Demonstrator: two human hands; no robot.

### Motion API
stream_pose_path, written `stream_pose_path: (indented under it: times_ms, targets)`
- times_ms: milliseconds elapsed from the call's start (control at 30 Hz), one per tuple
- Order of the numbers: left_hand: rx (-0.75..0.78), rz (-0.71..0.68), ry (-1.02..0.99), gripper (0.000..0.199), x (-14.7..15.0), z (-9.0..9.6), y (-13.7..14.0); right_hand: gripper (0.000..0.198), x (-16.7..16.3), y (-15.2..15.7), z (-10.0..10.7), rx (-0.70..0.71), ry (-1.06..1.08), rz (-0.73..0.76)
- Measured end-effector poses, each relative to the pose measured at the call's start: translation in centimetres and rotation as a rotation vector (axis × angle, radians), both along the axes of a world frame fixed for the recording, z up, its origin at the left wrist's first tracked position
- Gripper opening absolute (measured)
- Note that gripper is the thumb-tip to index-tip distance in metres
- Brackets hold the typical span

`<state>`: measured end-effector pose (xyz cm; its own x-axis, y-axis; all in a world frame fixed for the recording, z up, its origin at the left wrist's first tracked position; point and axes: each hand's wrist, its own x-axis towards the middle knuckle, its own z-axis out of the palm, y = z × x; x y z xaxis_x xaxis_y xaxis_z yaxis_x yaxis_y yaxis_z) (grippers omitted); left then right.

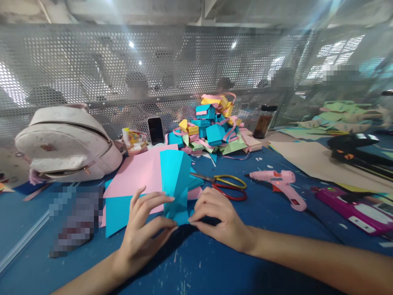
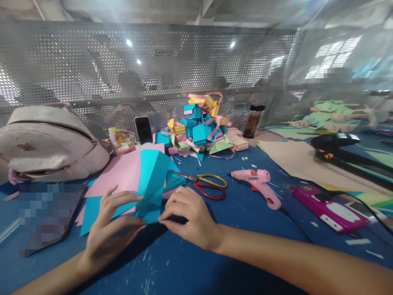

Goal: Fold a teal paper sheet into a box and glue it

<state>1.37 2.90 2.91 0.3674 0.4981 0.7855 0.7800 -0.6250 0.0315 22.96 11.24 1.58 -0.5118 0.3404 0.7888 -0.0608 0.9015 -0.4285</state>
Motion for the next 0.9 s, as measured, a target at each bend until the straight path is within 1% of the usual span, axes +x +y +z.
stream_pose_path:
  times_ms: [400, 900]
  targets:
    - [-0.094, -0.015, 0.007, 0.016, -0.18, 0.32, -0.19, 0.004, -0.02, -0.07, -0.13, 0.002, 0.002, 0.008]
    - [-0.122, -0.027, 0.005, 0.017, 0.11, 0.26, -0.22, 0.005, -0.15, -0.14, -0.24, 0.025, -0.027, 0.007]
